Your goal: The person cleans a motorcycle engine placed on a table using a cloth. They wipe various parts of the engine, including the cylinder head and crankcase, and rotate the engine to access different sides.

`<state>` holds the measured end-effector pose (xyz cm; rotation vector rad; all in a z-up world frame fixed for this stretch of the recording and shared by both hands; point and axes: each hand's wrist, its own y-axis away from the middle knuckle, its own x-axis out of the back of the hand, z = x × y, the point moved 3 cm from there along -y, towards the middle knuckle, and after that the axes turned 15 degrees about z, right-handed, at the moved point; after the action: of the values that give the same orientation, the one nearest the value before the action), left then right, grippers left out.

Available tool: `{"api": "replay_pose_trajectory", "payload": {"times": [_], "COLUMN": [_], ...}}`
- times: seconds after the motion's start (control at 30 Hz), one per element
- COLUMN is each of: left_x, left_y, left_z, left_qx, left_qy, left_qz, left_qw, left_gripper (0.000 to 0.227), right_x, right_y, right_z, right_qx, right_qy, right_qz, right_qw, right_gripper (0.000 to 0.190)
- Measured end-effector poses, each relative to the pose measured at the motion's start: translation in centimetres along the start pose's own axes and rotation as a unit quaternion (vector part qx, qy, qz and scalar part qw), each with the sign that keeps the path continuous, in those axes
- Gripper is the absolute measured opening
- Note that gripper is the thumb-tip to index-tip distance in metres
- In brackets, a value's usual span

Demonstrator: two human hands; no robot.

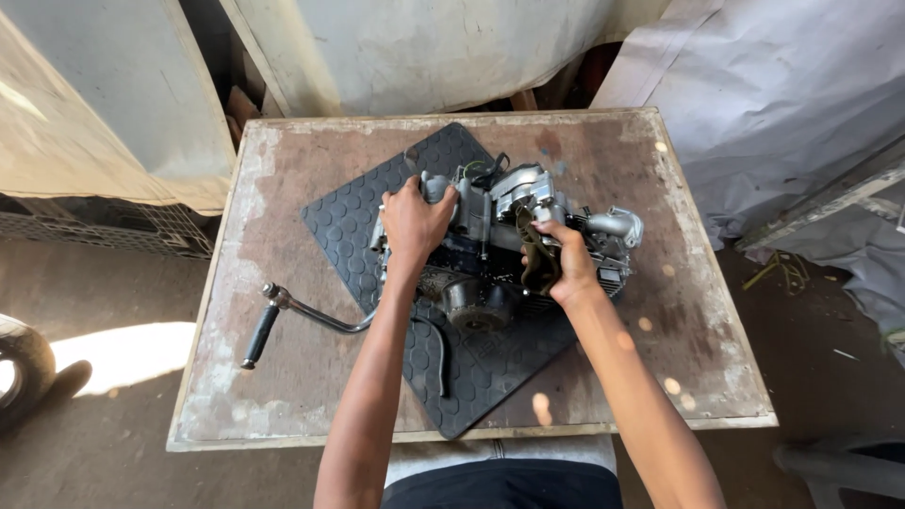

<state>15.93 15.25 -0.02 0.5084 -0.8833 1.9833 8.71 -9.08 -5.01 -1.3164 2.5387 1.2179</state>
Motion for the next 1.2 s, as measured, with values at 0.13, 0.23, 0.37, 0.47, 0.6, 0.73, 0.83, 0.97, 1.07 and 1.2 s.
{"api": "replay_pose_trajectory", "payload": {"times": [0.13, 0.23, 0.37, 0.47, 0.6, 0.73, 0.83, 0.97, 1.07, 1.2], "left_x": [0.6, 0.3, 0.3, 0.5, 0.4, 1.6, 2.2, 2.7, 4.0, 3.5], "left_y": [0.3, 0.2, -0.1, 0.0, -0.7, -0.8, -0.7, -1.2, -0.8, -1.4], "left_z": [0.2, 0.1, -0.1, -0.4, -1.8, -2.1, -2.9, -5.0, -4.1, -3.9], "left_qx": [-0.003, 0.003, 0.011, 0.049, 0.108, 0.136, 0.154, 0.154, 0.153, 0.153], "left_qy": [0.018, -0.004, 0.001, 0.004, 0.005, 0.01, 0.02, 0.082, 0.121, 0.098], "left_qz": [0.0, -0.013, -0.01, -0.022, -0.046, -0.061, -0.06, -0.055, -0.057, -0.067], "left_qw": [1.0, 1.0, 1.0, 0.999, 0.993, 0.989, 0.986, 0.983, 0.979, 0.981], "left_gripper": [0.07, 0.071, 0.07, 0.07, 0.075, 0.076, 0.076, 0.074, 0.074, 0.078], "right_x": [-1.6, -1.7, -1.3, -1.3, -2.4, -3.0, -4.1, -5.1, -6.2, -5.1], "right_y": [2.7, 4.0, 3.5, 3.4, 5.0, 4.7, 5.3, 7.3, 14.7, 17.6], "right_z": [-1.1, -1.4, -1.0, -0.3, -0.4, 0.1, 0.3, 1.1, 0.1, -2.3], "right_qx": [0.023, 0.028, 0.08, 0.104, 0.119, 0.136, 0.159, 0.161, 0.178, 0.307], "right_qy": [0.053, 0.088, 0.118, 0.135, 0.149, 0.163, 0.192, 0.269, 0.315, 0.457], "right_qz": [-0.053, -0.065, -0.035, 0.011, 0.028, 0.024, 0.015, 0.009, -0.019, -0.109], "right_qw": [0.997, 0.994, 0.989, 0.985, 0.981, 0.977, 0.968, 0.95, 0.932, 0.828], "right_gripper": [0.03, 0.024, 0.03, 0.047, 0.059, 0.061, 0.066, 0.098, 0.085, 0.093]}}
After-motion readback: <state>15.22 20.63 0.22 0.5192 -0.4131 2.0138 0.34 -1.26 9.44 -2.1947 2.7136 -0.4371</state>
